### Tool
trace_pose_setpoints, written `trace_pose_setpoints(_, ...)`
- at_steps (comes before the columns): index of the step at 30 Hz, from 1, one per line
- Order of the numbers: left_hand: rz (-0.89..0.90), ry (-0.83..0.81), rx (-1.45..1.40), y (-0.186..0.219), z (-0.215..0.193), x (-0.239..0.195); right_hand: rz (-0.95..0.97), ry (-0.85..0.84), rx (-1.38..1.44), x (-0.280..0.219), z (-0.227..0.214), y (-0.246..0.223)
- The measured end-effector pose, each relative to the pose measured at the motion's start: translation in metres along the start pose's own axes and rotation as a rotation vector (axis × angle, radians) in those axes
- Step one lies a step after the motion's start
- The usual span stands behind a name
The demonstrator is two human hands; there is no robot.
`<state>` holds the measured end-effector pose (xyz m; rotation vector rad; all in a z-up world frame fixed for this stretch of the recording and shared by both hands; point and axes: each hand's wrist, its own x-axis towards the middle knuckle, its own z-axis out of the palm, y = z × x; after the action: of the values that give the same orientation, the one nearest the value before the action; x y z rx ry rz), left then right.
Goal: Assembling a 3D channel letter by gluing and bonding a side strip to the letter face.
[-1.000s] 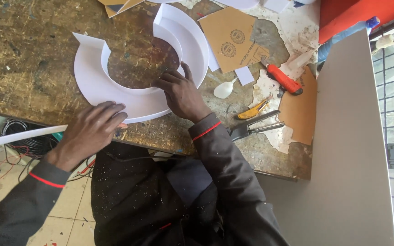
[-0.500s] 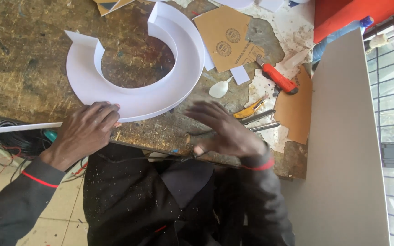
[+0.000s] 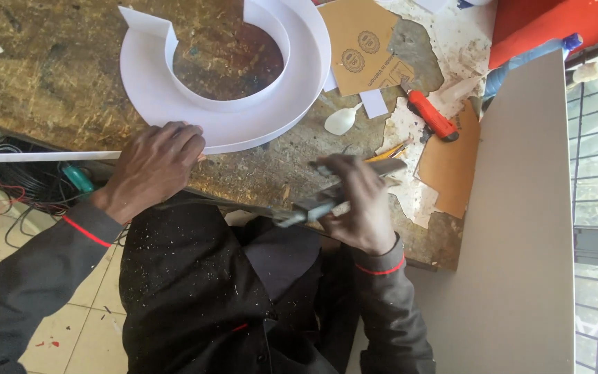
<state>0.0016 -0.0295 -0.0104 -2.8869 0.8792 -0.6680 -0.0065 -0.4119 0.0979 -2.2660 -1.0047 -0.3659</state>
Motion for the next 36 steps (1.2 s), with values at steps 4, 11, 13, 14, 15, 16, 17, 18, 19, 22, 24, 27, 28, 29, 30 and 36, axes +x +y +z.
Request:
trace_pose_setpoints(4,0.008,0.02,-0.01,-0.001,0.002,0.0,0.087,0.365,0.541,0.025,-0.016,-0.028)
trace_pose_setpoints(11,-0.003,-0.054,-0.043,-0.002,0.01,-0.001,-0.128,0.444,1.251,0.092,0.012,-0.021)
trace_pose_setpoints(13,-0.023,-0.113,-0.065,-0.003,0.02,-0.002,-0.153,0.432,1.29,0.116,0.032,-0.027)
trace_pose_setpoints(14,-0.002,-0.086,-0.022,-0.004,0.024,-0.003,-0.18,0.438,1.22,0.129,0.041,-0.031)
trace_pose_setpoints(15,0.019,-0.059,0.022,-0.006,0.028,-0.003,-0.208,0.442,1.151,0.142,0.05,-0.035)
trace_pose_setpoints(16,0.015,-0.061,0.021,-0.005,0.027,-0.005,-0.206,0.439,1.153,0.142,0.06,-0.036)
trace_pose_setpoints(17,-0.022,-0.067,-0.101,-0.004,0.026,-0.006,-0.131,0.452,1.154,0.143,0.069,-0.037)
trace_pose_setpoints(18,-0.057,-0.067,-0.22,-0.004,0.026,-0.005,-0.06,0.466,1.151,0.145,0.078,-0.037)
trace_pose_setpoints(19,-0.06,-0.064,-0.22,-0.003,0.02,-0.002,-0.063,0.462,1.151,0.146,0.079,-0.043)
trace_pose_setpoints(22,-0.237,-0.115,-0.478,-0.002,0.021,-0.004,0.097,0.5,0.866,0.146,0.091,-0.049)
trace_pose_setpoints(24,-0.046,-0.05,-0.157,-0.005,0.044,-0.01,0.033,0.511,1.004,0.147,0.102,-0.04)
trace_pose_setpoints(27,-0.025,-0.157,-0.176,-0.006,0.022,-0.001,-0.016,0.57,0.77,0.141,0.112,-0.022)
trace_pose_setpoints(28,-0.023,-0.156,-0.18,-0.005,0.021,-0.001,-0.013,0.57,0.766,0.139,0.112,-0.022)
trace_pose_setpoints(29,-0.01,-0.157,-0.164,-0.005,0.021,-0.001,0.023,0.562,0.723,0.137,0.112,-0.022)
trace_pose_setpoints(30,-0.001,-0.158,-0.143,-0.006,0.02,-0.001,0.055,0.552,0.684,0.136,0.112,-0.022)
trace_pose_setpoints(36,0.001,-0.14,-0.125,-0.004,0.028,-0.007,0.072,0.55,0.687,0.134,0.115,-0.023)
